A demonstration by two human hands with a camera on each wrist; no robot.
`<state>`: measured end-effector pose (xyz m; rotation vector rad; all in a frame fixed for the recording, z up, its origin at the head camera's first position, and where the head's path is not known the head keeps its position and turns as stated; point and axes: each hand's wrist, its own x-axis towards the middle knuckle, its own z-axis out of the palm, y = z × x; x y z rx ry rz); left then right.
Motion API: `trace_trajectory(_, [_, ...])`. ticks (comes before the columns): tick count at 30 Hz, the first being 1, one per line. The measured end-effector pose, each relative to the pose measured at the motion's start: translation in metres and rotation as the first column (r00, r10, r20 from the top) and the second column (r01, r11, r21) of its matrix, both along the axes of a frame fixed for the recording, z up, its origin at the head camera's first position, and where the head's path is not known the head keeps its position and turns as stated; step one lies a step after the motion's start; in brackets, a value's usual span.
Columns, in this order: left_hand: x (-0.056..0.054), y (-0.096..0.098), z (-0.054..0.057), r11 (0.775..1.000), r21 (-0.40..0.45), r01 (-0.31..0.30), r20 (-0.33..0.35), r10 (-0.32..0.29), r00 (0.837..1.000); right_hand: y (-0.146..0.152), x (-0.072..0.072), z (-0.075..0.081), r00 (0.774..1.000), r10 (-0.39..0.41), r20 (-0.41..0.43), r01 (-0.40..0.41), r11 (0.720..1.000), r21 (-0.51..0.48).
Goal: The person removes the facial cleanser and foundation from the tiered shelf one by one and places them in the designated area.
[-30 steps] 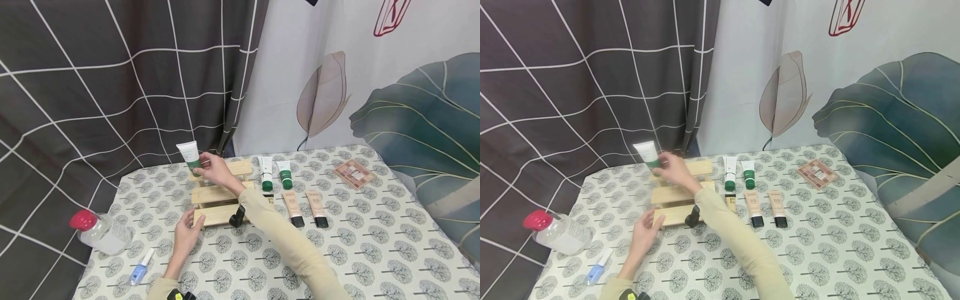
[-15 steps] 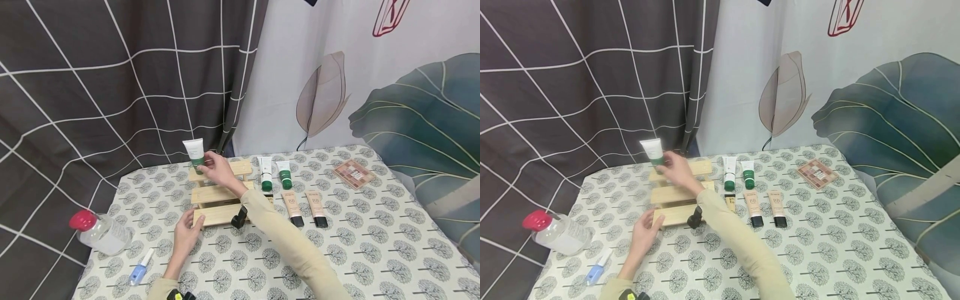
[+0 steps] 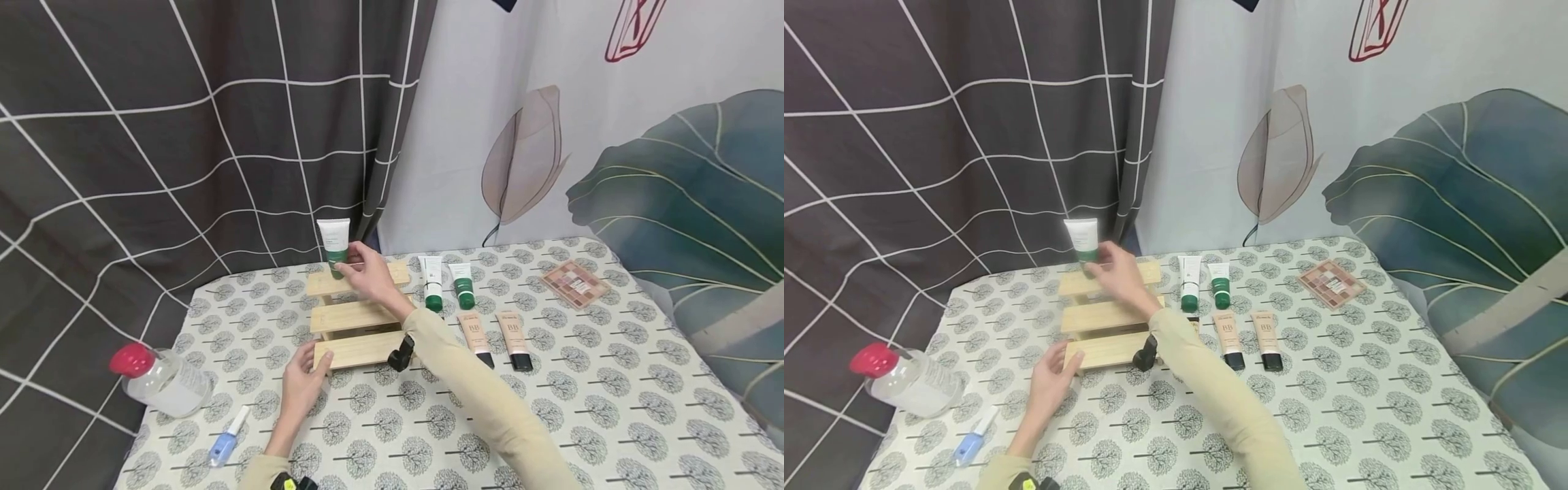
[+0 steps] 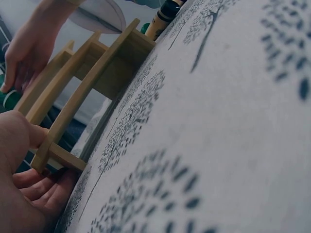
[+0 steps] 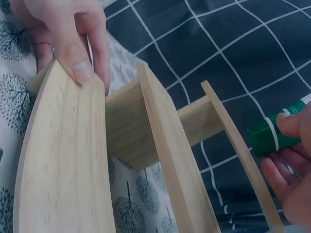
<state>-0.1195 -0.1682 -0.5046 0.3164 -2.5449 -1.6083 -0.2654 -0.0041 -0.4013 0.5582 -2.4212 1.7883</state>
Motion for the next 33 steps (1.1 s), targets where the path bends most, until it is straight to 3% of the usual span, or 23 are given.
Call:
trace_trajectory(17, [0.000, 0.000, 0.001, 1.000, -0.008, -0.006, -0.008, 0.006, 1.000, 0.048, -0.011, -0.002, 0.991, -0.109, 0.076, 0.111, 0.993, -0.028])
trace_trajectory(25, [0.000, 0.000, -0.001, 1.000, 0.004, -0.005, 0.010, 0.005, 1.000, 0.081, -0.018, -0.003, 0.987, -0.146, 0.065, 0.150, 0.987, -0.053])
trace_trajectory(33, [0.000, 0.002, -0.001, 1.000, 0.009, 0.005, 0.005, -0.005, 1.000, 0.108, -0.018, -0.005, 0.981, -0.192, 0.027, 0.192, 0.981, -0.018])
